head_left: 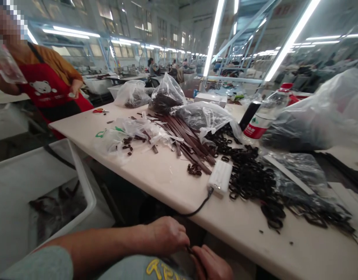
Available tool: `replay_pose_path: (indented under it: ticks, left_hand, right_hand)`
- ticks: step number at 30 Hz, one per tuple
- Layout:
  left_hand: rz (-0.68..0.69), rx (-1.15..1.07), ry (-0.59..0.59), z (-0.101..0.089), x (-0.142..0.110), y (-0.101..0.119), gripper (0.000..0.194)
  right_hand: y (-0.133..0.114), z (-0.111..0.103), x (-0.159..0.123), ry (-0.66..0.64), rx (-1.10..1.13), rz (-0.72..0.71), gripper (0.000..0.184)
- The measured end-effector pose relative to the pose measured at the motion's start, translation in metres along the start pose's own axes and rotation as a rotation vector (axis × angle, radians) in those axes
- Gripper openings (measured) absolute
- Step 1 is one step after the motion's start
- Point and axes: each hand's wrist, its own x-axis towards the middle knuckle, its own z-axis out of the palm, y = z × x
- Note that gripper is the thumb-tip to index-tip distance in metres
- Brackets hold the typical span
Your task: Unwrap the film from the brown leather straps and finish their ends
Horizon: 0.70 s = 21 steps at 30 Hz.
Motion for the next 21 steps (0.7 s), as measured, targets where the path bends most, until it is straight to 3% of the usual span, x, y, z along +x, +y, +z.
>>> replay_pose_path:
  ticks: [4,7,12,16,21]
  left_hand:
    - [-0.062,-0.179,0.053,-0.02,0.01,-0.009,0.012]
    - [-0.171,-0.39,0.114,-0.045,0.022,-0.033,0.017]
    - [-0.435,-0.251,0.34,-0.077,0.056,-0.091,0.011]
    - [-0.464,-0.16,0.329,-0.077,0.084,-0.122,0.023]
    - [-0.474,-0.252,0.327,-0.071,0.104,-0.134,0.03]
  right_hand:
    - [-0.003,-0.015,0.017,-0.005,0.091,0.101,0.029]
    - [0.002,-0.027,0.025,0.014,0.097,0.168,0.023]
    - [0.009,-0.039,0.023,0.094,0.045,0.232,0.025]
    - [0.01,-0.034,0.013,0.084,0.017,0.236,0.026]
    - [0.011,-0.029,0.007,0.045,0.008,0.246,0.026]
